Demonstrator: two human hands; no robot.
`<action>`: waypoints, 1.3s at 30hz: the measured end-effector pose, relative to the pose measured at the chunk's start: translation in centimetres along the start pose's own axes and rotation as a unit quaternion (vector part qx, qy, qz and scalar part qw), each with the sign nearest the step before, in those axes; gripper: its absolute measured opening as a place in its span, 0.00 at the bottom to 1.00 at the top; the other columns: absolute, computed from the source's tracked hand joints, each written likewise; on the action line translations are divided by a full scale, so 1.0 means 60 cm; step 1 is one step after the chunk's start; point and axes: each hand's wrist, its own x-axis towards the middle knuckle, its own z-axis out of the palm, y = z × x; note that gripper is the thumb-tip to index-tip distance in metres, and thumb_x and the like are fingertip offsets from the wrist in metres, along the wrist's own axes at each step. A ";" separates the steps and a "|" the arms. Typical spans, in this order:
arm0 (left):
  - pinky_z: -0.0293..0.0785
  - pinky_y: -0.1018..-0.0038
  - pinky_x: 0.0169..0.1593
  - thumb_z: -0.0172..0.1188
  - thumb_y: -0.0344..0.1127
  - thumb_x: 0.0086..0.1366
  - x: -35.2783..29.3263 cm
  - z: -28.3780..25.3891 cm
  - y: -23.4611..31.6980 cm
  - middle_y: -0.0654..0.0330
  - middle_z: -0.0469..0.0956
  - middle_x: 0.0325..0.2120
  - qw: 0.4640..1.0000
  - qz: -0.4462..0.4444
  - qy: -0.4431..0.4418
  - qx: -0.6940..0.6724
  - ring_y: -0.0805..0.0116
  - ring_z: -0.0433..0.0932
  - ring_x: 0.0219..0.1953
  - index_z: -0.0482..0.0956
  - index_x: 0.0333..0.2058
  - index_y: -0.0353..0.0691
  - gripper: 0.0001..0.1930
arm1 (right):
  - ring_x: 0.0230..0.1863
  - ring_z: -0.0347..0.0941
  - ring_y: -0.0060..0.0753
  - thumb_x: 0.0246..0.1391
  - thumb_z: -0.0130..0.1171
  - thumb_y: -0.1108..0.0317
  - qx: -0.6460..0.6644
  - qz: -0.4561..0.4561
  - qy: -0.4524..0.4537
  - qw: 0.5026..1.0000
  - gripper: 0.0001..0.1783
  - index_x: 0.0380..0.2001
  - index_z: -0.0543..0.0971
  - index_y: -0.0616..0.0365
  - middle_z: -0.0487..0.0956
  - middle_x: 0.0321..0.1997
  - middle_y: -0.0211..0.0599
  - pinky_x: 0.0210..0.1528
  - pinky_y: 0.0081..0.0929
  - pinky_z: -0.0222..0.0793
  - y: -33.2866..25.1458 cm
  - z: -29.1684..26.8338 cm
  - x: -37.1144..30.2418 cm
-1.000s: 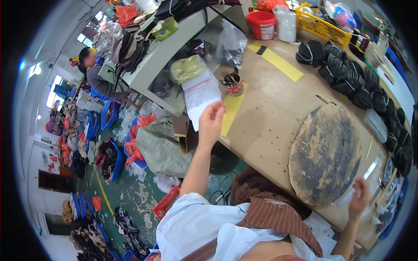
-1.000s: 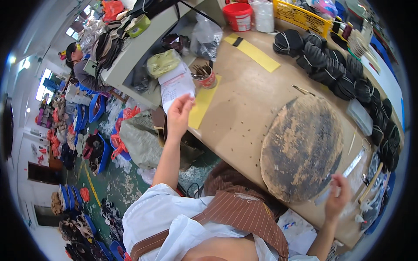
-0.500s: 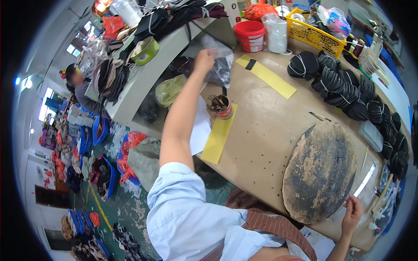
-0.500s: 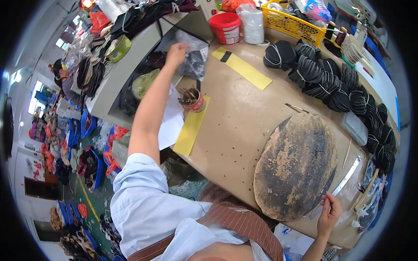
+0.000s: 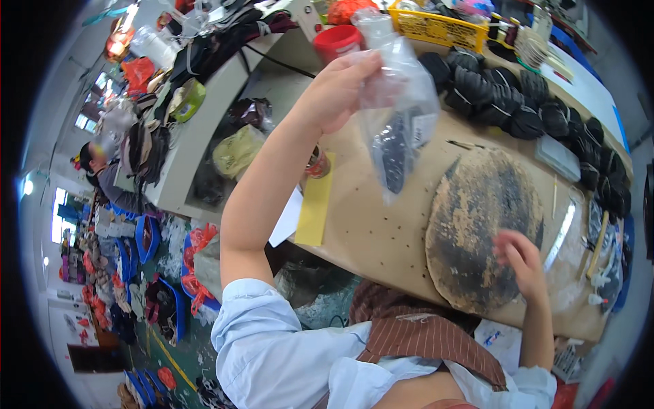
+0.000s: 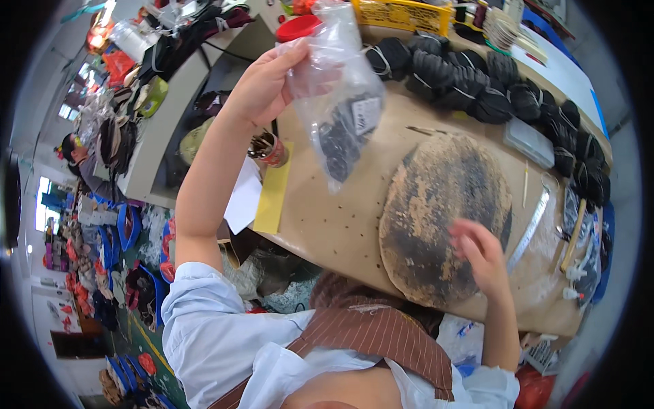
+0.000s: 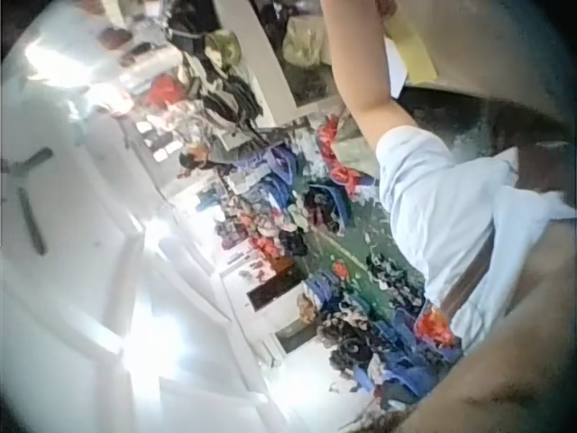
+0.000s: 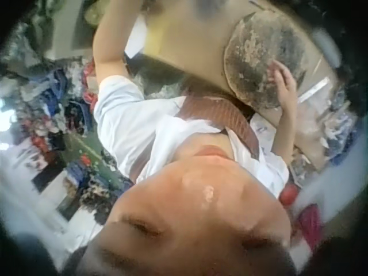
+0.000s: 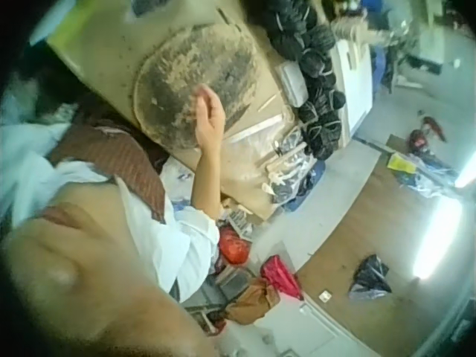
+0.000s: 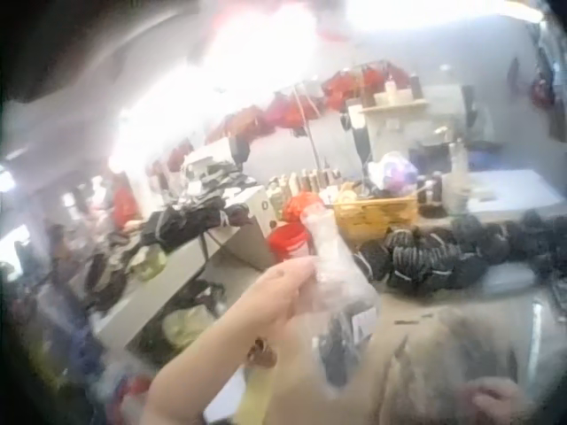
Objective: The person assembles small black plastic buckles by hand, attaching them to cardboard tags. They sort the components on a cluttered workbench, pick up individual buckles and tags, and snap them together. The person then places the assembled units into a clear plastic bag.
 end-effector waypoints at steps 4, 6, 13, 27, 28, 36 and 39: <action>0.70 0.80 0.42 0.49 0.44 0.69 0.019 0.078 0.004 0.66 0.80 0.34 0.950 0.130 -0.230 0.164 0.81 0.75 0.37 0.78 0.40 0.37 0.16 | 0.67 0.54 0.35 0.58 0.50 0.71 -0.006 -0.183 0.101 0.978 0.31 0.63 0.55 0.63 0.59 0.65 0.41 0.66 0.33 0.49 -0.007 0.021 0.054; 0.71 0.79 0.40 0.51 0.42 0.68 0.022 0.135 0.004 0.62 0.81 0.30 0.901 0.240 -0.248 0.261 0.76 0.76 0.33 0.79 0.41 0.37 0.15 | 0.69 0.50 0.37 0.58 0.51 0.70 -0.008 -0.304 0.224 0.926 0.32 0.63 0.55 0.64 0.58 0.67 0.43 0.68 0.33 0.43 -0.052 0.005 0.060; 0.73 0.73 0.35 0.61 0.31 0.58 -0.024 0.243 -0.123 0.57 0.80 0.29 0.829 0.263 -0.251 0.425 0.65 0.78 0.30 0.82 0.36 0.40 0.07 | 0.54 0.68 0.31 0.43 0.66 0.65 -0.484 -0.416 0.160 0.753 0.22 0.44 0.77 0.56 0.77 0.45 0.33 0.60 0.32 0.50 -0.178 -0.053 -0.015; 0.71 0.68 0.42 0.64 0.32 0.50 -0.061 0.234 -0.133 0.67 0.78 0.34 0.636 0.491 -0.253 0.539 0.64 0.77 0.37 0.79 0.31 0.44 0.08 | 0.37 0.71 0.37 0.47 0.63 0.65 -0.567 -0.318 0.067 0.757 0.08 0.28 0.79 0.57 0.76 0.28 0.34 0.49 0.30 0.58 -0.135 -0.089 -0.003; 0.71 0.69 0.42 0.64 0.32 0.50 -0.062 0.229 -0.126 0.68 0.78 0.32 0.628 0.489 -0.258 0.548 0.65 0.77 0.36 0.78 0.30 0.43 0.07 | 0.36 0.71 0.37 0.48 0.62 0.65 -0.562 -0.290 0.057 0.773 0.08 0.28 0.79 0.58 0.75 0.27 0.35 0.48 0.29 0.59 -0.136 -0.100 -0.002; 0.72 0.70 0.41 0.67 0.36 0.49 -0.096 0.201 -0.071 0.64 0.79 0.32 0.704 0.424 -0.221 0.525 0.64 0.77 0.35 0.79 0.33 0.41 0.12 | 0.37 0.71 0.35 0.45 0.63 0.71 -0.566 -0.419 0.160 0.691 0.05 0.27 0.79 0.60 0.76 0.28 0.35 0.46 0.28 0.61 -0.176 -0.101 -0.059; 0.74 0.68 0.40 0.70 0.40 0.48 -0.115 0.208 -0.103 0.57 0.79 0.34 0.798 0.330 -0.289 0.413 0.61 0.77 0.38 0.76 0.44 0.39 0.24 | 0.41 0.72 0.38 0.42 0.64 0.71 -0.543 -0.387 0.100 0.738 0.06 0.26 0.79 0.58 0.76 0.30 0.36 0.48 0.31 0.61 -0.152 -0.094 -0.059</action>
